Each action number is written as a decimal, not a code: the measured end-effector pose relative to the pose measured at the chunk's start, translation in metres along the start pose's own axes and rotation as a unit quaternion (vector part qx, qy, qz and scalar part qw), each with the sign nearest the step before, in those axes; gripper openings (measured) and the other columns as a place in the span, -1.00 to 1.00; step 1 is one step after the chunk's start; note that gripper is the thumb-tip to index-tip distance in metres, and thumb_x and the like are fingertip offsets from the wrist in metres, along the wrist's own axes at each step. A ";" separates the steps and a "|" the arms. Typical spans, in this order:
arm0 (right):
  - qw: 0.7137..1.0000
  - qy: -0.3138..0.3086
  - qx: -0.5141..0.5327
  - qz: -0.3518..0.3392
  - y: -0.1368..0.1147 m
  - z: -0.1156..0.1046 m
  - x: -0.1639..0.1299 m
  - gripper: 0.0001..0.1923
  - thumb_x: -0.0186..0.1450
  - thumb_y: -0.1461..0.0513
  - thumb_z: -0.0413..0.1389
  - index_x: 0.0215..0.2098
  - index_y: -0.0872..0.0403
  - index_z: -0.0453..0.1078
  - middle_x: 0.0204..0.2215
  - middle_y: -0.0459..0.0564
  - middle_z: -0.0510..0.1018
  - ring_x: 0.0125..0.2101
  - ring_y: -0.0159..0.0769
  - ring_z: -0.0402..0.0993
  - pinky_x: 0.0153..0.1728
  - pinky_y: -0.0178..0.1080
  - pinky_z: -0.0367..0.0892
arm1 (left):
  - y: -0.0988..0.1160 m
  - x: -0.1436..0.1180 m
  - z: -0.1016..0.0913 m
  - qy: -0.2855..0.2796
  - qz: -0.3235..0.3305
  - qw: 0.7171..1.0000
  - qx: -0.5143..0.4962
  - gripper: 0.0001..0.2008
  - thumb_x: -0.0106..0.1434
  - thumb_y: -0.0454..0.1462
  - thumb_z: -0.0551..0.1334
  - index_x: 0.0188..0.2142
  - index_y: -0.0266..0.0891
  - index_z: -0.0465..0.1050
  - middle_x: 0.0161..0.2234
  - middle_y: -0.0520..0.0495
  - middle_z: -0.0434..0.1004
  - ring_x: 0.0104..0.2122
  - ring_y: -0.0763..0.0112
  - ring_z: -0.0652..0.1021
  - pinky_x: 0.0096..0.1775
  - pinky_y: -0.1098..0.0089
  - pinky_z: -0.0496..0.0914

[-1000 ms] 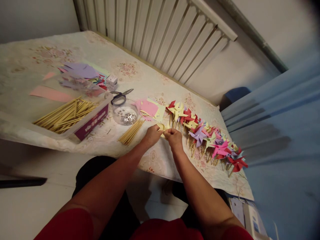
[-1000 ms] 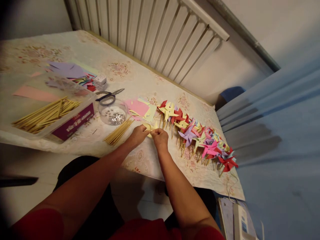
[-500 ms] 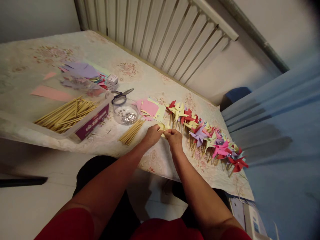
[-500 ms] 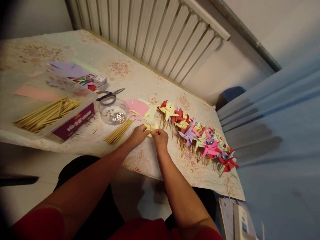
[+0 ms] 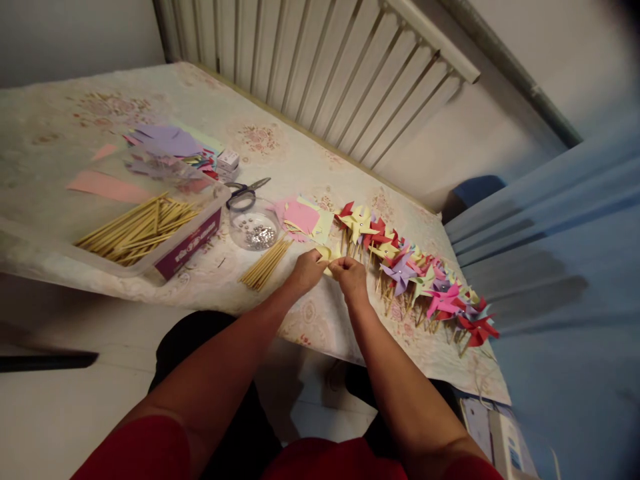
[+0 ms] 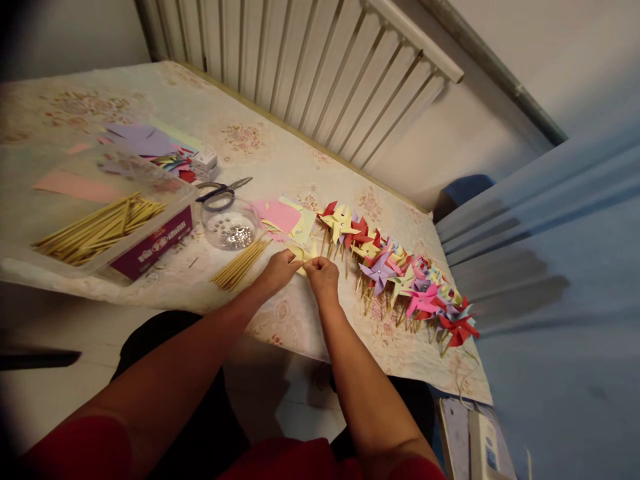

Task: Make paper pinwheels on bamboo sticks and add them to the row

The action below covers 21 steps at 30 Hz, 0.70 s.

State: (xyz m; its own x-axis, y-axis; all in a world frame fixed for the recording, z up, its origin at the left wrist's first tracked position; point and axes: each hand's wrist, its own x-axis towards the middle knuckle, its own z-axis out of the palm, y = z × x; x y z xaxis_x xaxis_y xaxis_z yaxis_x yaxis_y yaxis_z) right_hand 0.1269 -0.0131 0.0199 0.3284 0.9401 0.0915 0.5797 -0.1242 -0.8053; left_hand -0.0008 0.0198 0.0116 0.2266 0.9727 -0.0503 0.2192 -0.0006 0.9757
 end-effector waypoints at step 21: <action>0.974 -0.038 0.199 0.100 0.012 -0.002 -0.003 -0.63 -0.08 -0.01 0.32 -0.48 0.10 0.45 -0.65 -0.16 0.44 -0.54 -0.35 0.33 -0.50 -0.32 0.21 | -0.022 0.007 0.012 -0.023 -0.004 0.993 -0.117 -0.87 0.06 -0.25 0.17 -0.44 -0.30 0.39 -0.50 0.08 0.37 -0.47 0.49 0.36 -0.45 0.48 0.21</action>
State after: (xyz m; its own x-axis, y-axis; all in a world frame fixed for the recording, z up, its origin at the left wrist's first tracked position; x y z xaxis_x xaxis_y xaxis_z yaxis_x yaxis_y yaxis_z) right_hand 0.1347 -0.0180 0.0110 0.3404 0.9324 -0.1217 0.1692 -0.1881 -0.9675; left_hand 0.0074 0.0234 -0.0127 0.2691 0.9610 -0.0629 -0.0031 0.0662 0.9978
